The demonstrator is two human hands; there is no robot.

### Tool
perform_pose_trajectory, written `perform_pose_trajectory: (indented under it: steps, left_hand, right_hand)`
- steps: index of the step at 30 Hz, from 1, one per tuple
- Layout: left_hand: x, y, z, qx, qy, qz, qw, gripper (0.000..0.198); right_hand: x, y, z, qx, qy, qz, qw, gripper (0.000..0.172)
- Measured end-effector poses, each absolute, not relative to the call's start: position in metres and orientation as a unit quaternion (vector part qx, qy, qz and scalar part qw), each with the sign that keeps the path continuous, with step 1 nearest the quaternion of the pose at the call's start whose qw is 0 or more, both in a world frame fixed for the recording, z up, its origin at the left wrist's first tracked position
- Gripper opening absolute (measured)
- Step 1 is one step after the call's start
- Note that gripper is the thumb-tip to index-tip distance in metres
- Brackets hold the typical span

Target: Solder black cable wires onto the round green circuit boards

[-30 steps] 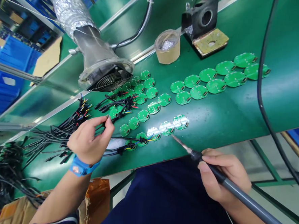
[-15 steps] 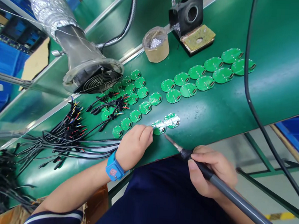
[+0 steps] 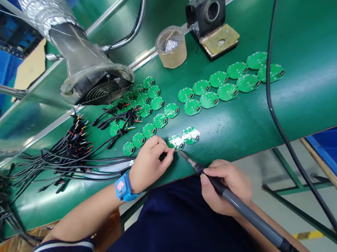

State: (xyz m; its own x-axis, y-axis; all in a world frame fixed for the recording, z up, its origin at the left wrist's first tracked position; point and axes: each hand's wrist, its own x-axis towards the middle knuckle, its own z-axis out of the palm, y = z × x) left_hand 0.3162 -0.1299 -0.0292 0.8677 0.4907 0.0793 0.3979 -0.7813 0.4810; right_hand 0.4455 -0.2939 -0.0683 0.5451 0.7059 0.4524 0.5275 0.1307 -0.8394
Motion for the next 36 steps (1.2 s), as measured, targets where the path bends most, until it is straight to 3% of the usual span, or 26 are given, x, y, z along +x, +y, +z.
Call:
perform_pose_trajectory:
  steps: [11, 15, 27, 32, 36]
  left_hand:
    - [0.315, -0.131, -0.035, 0.949, 0.235, 0.095, 0.188, 0.017]
    - [0.315, -0.131, -0.035, 0.951, 0.232, 0.09, 0.182, 0.018]
    - [0.315, -0.128, -0.033, 0.941, 0.229, 0.093, 0.233, 0.018]
    - [0.318, -0.129, -0.031, 0.929, 0.26, 0.079, 0.252, 0.016]
    - [0.321, -0.129, -0.03, 0.923, 0.275, 0.07, 0.259, 0.015]
  right_hand:
    - [0.442, -0.287, -0.068, -0.632, -0.517, 0.039, 0.576, 0.025]
    - [0.442, -0.291, -0.066, -0.642, -0.468, 0.108, 0.598, 0.023]
    - [0.44, -0.28, -0.059, -0.665, -0.487, 0.033, 0.566, 0.023]
    - [0.438, -0.279, -0.057, -0.678, -0.518, 0.066, 0.517, 0.011]
    - [0.437, -0.283, -0.059, -0.691, -0.482, 0.07, 0.534, 0.01]
